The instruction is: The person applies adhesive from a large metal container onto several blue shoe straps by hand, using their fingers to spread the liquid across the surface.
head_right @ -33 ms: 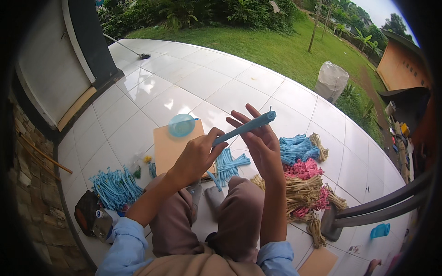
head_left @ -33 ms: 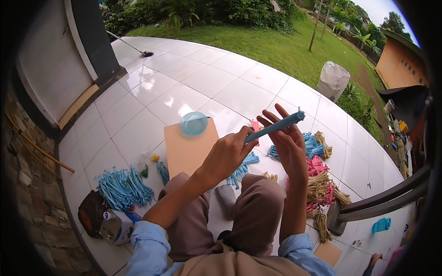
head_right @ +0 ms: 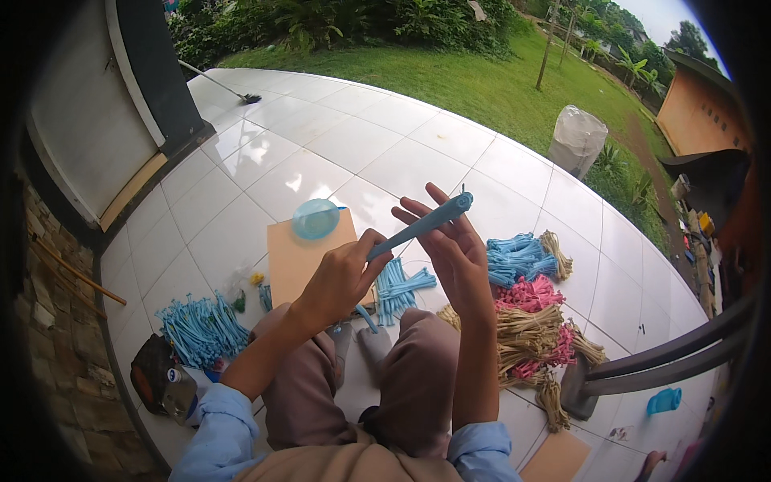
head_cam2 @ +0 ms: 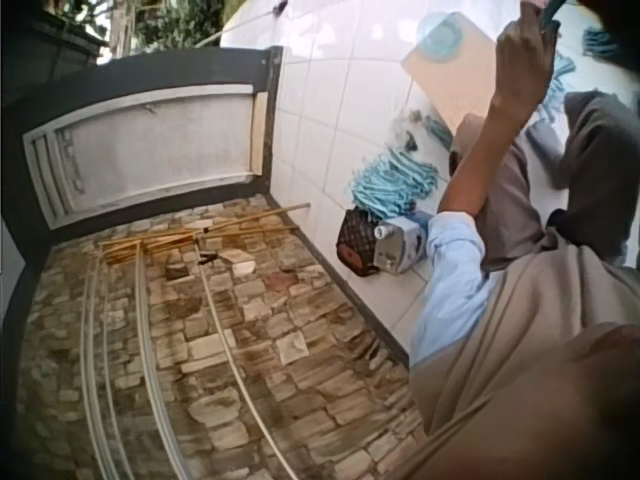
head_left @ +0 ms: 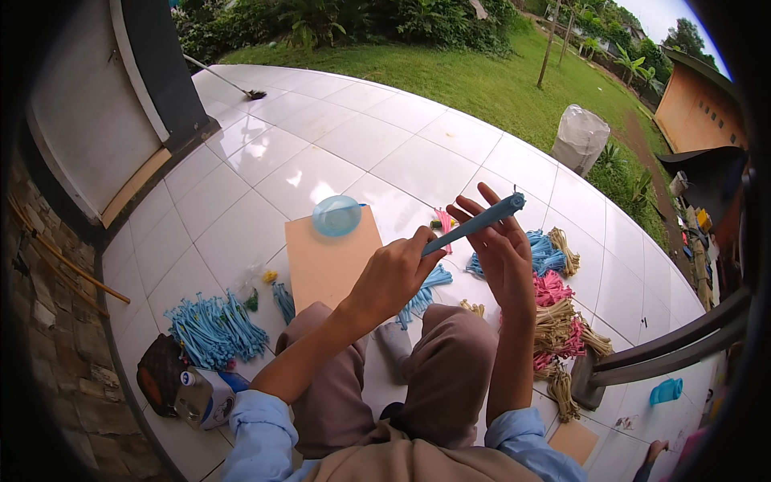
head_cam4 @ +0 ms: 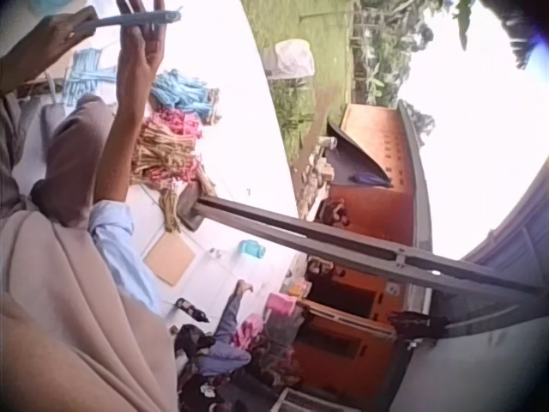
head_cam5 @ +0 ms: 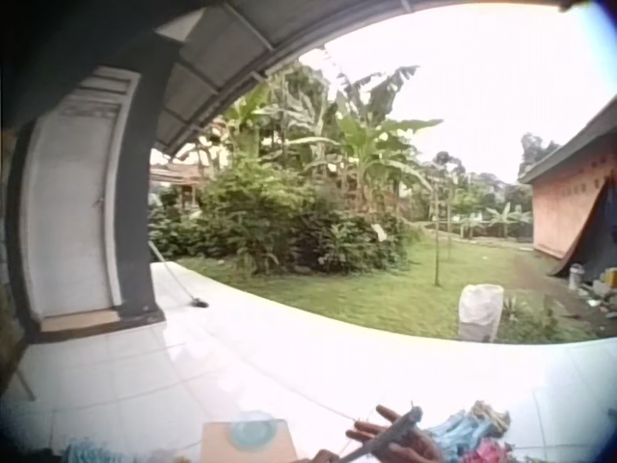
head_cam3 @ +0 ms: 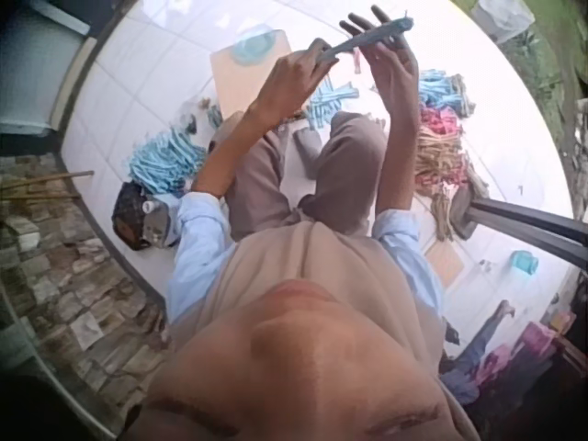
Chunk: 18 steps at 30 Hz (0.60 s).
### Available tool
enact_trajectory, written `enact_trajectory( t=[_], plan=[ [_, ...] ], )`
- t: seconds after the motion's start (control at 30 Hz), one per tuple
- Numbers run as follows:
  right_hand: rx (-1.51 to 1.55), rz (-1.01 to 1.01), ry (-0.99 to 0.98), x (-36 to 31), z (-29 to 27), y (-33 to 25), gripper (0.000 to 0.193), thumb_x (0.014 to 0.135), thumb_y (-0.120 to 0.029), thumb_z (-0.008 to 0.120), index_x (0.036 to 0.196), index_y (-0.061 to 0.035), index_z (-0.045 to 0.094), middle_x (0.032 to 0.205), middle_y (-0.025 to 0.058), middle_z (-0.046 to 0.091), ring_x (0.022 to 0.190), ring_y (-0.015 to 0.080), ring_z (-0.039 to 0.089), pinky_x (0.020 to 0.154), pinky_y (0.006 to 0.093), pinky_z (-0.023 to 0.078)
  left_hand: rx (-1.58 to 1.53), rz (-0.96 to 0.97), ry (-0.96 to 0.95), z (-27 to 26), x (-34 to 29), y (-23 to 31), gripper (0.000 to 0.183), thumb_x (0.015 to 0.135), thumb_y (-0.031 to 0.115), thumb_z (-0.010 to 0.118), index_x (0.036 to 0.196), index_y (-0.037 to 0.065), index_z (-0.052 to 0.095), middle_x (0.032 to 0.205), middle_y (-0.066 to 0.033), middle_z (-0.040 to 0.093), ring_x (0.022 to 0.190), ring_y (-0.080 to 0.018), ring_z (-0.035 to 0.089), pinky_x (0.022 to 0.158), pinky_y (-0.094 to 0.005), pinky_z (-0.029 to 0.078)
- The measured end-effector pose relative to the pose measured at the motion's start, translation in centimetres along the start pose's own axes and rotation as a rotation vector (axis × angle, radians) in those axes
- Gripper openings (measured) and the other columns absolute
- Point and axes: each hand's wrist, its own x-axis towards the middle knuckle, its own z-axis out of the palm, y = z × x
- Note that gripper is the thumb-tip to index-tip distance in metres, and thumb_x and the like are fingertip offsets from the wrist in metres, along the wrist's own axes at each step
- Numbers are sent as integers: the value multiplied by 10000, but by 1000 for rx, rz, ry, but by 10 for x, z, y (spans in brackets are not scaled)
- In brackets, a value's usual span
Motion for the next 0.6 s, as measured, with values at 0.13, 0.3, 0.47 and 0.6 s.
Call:
enact_trajectory(
  t=[0.13,0.3,0.47,0.6],
  plan=[
    [-46,-19,21,-1,5,10,506,908,-122,483,1347,56,303,1200,244,529,1140,366,517,995,426,382,47,-10,58,6,-17,-11,171,904,181,533,874,27,463,619,-155,531,577,-355,549,495,-424,396],
    [-32,-71,5,-2,7,20,500,925,-157,480,1340,64,312,1172,241,549,1094,374,549,968,447,405,157,50,175,12,-25,-23,182,905,183,533,853,23,463,591,-138,517,539,-334,539,479,-418,404],
    [117,-33,105,3,8,41,463,942,-178,468,1327,52,352,1192,223,544,1128,332,532,960,404,419,-82,-120,141,17,-35,-33,171,908,171,517,826,25,486,554,-119,487,521,-322,530,468,-420,396],
    [-76,244,223,-13,45,92,432,964,-205,422,1331,16,368,1233,158,512,1133,190,500,956,307,400,-54,-105,386,27,-26,-37,243,935,162,449,823,-24,559,702,-117,473,623,-255,512,557,-366,412]
  ],
)
